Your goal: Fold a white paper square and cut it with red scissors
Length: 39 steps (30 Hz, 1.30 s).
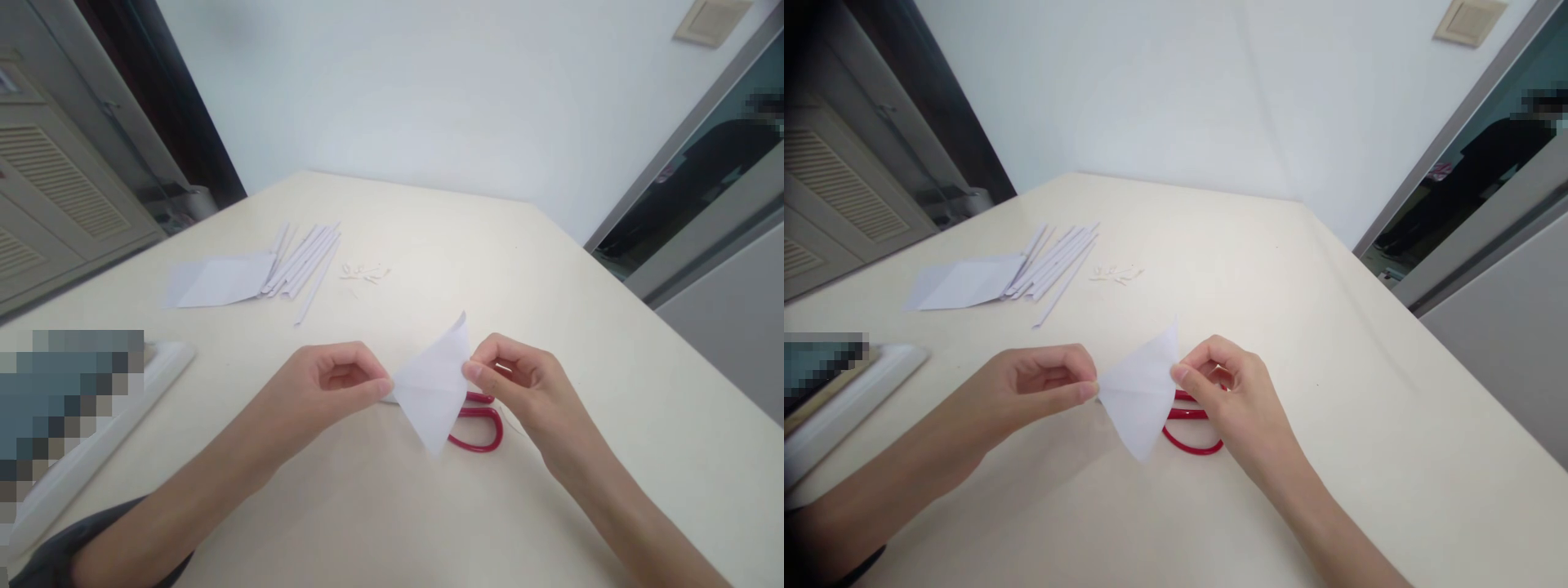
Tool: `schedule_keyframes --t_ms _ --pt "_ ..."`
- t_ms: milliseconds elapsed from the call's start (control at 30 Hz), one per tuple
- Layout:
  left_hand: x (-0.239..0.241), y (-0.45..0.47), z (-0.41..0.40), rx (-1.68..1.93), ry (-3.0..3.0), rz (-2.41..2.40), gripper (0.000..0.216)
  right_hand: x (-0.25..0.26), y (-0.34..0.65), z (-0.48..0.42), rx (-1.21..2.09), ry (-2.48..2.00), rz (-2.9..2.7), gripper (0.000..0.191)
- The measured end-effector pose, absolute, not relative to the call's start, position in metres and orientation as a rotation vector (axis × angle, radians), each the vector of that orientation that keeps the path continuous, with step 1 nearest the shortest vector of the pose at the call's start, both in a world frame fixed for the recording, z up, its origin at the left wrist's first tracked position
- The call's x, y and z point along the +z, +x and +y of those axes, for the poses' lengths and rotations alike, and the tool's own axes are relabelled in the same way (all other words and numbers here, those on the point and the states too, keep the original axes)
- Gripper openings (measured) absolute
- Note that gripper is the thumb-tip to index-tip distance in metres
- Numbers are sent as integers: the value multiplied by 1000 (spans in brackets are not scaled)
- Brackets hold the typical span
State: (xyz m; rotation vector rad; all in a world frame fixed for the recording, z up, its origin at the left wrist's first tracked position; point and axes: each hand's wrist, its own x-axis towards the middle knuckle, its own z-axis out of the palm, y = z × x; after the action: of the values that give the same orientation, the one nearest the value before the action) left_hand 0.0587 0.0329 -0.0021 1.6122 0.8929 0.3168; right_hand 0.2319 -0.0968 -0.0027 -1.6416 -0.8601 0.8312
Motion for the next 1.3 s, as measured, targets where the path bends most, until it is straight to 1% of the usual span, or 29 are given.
schedule_keyframes --t_ms 133,367,500,833,1133,1300 --pt "-1 59 34 292 1608 904 16 -3 233 -97 882 -1644 -835 21" --pt "-3 60 32 285 1626 894 16 -4 234 -95 849 -1649 -805 17" --pt "-2 60 31 288 1627 901 15 -5 234 -95 832 -1681 -787 20" --pt "0 60 32 286 1620 873 17 -8 234 -97 759 -1596 -870 26" --pt "-13 56 41 234 1661 807 19 -4 236 -93 894 -1625 -792 20" --pt "-17 55 43 217 1685 782 22 -3 236 -95 921 -1576 -774 21"
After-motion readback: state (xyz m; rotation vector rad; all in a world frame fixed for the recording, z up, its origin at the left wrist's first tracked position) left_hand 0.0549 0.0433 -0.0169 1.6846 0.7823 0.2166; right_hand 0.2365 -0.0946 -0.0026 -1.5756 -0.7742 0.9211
